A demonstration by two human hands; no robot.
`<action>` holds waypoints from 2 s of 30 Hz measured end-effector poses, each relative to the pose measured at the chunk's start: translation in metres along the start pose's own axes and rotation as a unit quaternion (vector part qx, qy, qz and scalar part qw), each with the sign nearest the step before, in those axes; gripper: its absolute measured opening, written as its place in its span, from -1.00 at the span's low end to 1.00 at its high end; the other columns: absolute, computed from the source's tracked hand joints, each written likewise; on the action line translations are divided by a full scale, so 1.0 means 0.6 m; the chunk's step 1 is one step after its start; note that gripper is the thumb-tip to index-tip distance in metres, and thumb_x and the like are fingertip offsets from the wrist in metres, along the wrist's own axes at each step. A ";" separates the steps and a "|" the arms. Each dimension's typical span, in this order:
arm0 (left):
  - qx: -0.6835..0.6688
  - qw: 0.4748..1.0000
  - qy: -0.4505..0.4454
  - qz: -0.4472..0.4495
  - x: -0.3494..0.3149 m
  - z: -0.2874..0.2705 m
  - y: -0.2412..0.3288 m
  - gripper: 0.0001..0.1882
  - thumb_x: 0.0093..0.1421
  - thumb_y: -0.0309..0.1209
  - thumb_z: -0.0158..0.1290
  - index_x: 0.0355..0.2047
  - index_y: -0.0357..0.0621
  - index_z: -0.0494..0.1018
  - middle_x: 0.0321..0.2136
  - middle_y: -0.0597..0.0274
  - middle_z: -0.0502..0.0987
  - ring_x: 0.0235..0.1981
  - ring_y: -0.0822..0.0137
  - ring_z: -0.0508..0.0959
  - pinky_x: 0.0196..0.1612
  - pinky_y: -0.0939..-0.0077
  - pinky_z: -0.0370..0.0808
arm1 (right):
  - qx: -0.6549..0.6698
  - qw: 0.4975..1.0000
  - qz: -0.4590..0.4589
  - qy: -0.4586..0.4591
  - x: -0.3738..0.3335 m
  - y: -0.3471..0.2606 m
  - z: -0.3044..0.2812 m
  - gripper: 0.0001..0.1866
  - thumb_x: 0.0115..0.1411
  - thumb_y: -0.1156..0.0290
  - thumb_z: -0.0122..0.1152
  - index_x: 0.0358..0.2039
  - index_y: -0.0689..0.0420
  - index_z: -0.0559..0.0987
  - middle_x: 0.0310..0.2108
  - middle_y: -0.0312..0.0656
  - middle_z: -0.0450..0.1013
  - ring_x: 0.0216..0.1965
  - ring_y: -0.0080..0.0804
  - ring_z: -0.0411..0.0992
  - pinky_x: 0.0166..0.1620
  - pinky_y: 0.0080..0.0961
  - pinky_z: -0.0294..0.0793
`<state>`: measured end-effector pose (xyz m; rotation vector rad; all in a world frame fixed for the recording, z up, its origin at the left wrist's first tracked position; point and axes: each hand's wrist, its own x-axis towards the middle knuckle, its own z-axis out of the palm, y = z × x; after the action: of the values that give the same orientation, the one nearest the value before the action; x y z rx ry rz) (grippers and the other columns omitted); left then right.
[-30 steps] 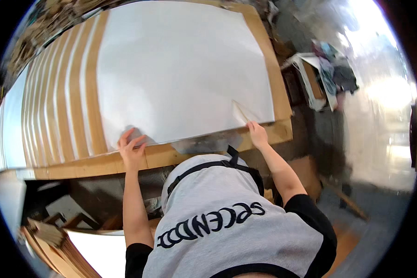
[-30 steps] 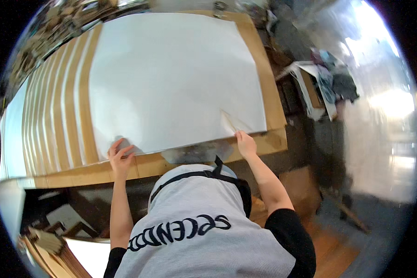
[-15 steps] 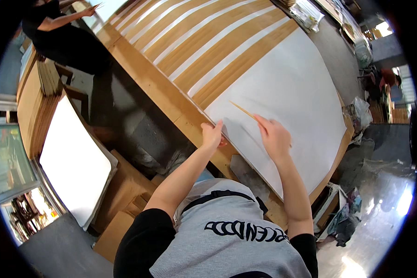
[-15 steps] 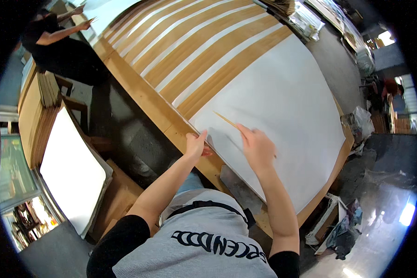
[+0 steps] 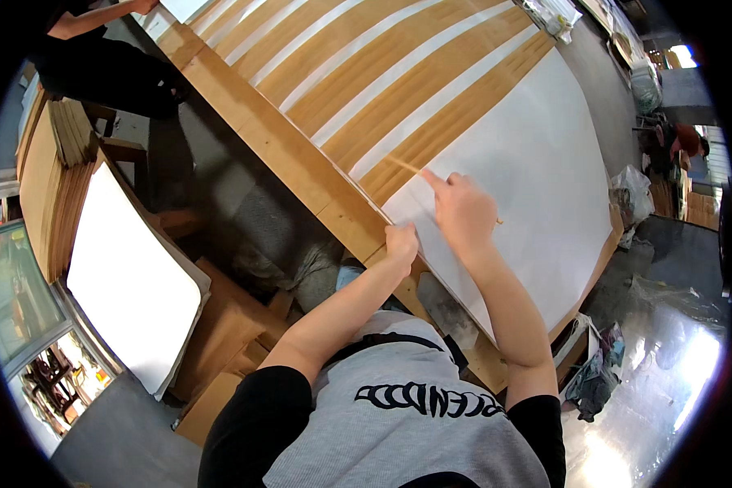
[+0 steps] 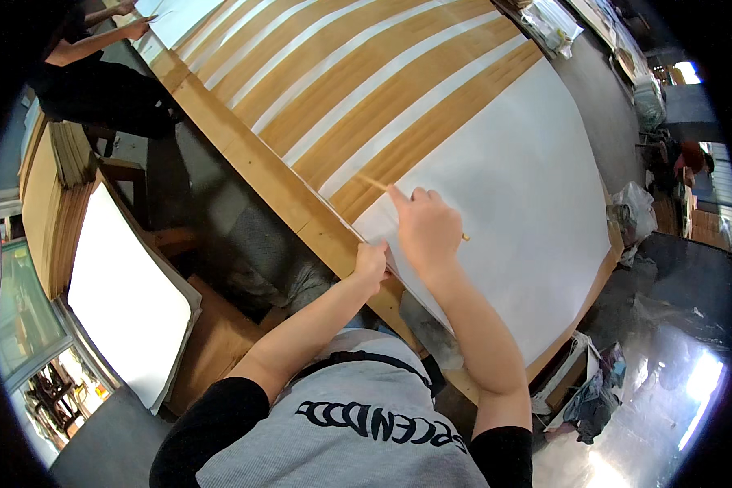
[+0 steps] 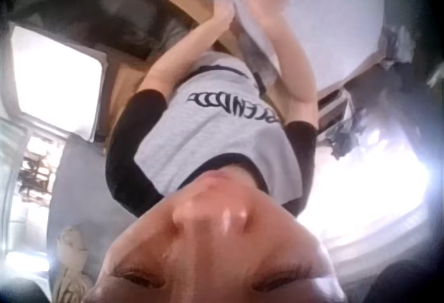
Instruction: The person repeatedly picks up large sheets of paper and places them onto a long wooden structure, smoothing them down with a small stick. The process is repeated multiple times as the person moves along the structure.
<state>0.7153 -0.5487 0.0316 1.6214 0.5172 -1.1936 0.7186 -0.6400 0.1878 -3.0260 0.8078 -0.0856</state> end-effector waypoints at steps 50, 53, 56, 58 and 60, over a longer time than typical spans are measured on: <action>-0.082 0.950 -0.244 -0.177 -0.036 -0.053 0.126 -0.47 0.13 -0.28 -0.31 0.11 -0.17 -0.03 0.10 0.02 0.04 0.13 0.04 0.06 0.10 -0.07 0.01 | 0.131 0.983 0.117 0.053 -0.125 0.043 0.046 -0.68 -0.01 0.36 -0.02 -0.17 -0.11 0.42 -0.57 -0.28 0.36 -0.46 -0.40 0.40 -0.53 -0.49 0.39; -0.081 0.959 -0.210 -0.171 -0.026 -0.062 0.105 -0.42 0.09 -0.22 -0.25 0.11 -0.15 -0.04 0.10 0.02 0.03 0.13 0.03 0.06 0.08 -0.09 0.00 | 0.198 0.964 0.145 0.102 -0.181 0.050 0.059 -0.72 0.05 0.34 -0.03 -0.17 -0.06 0.43 -0.56 -0.27 0.38 -0.50 -0.35 0.41 -0.54 -0.44 0.39; -0.028 0.981 -0.177 -0.073 -0.013 -0.086 0.068 -0.48 0.10 -0.21 -0.23 0.05 -0.15 0.04 0.03 0.07 0.15 0.02 0.08 0.23 0.00 0.00 0.14 | 0.252 0.950 0.148 0.111 -0.253 0.058 0.073 -0.79 0.11 0.32 -0.06 -0.23 0.04 0.41 -0.54 -0.23 0.40 -0.50 -0.30 0.41 -0.54 -0.40 0.39; -0.011 0.990 -0.131 -0.046 -0.043 -0.085 0.033 -0.53 0.11 -0.23 -0.23 0.01 -0.18 0.08 -0.03 0.08 0.22 -0.09 0.11 0.32 -0.08 0.10 0.24 | 0.278 0.944 0.140 0.109 -0.310 0.078 0.088 -0.80 0.13 0.30 -0.08 -0.27 0.08 0.40 -0.52 -0.20 0.41 -0.49 -0.28 0.42 -0.53 -0.37 0.39; -0.014 0.992 -0.115 -0.041 -0.064 -0.096 -0.007 -0.58 0.14 -0.26 -0.23 -0.04 -0.21 0.12 -0.09 0.05 0.27 -0.18 0.12 0.39 -0.15 0.19 0.32 | 0.297 0.940 0.130 0.105 -0.369 0.099 0.097 -0.80 0.15 0.27 -0.10 -0.29 0.09 0.39 -0.52 -0.20 0.42 -0.49 -0.27 0.42 -0.52 -0.35 0.38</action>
<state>0.7218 -0.4877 0.0635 1.4279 0.4549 -1.4073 0.5009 -0.5814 0.1170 -2.3489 0.9715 -0.5477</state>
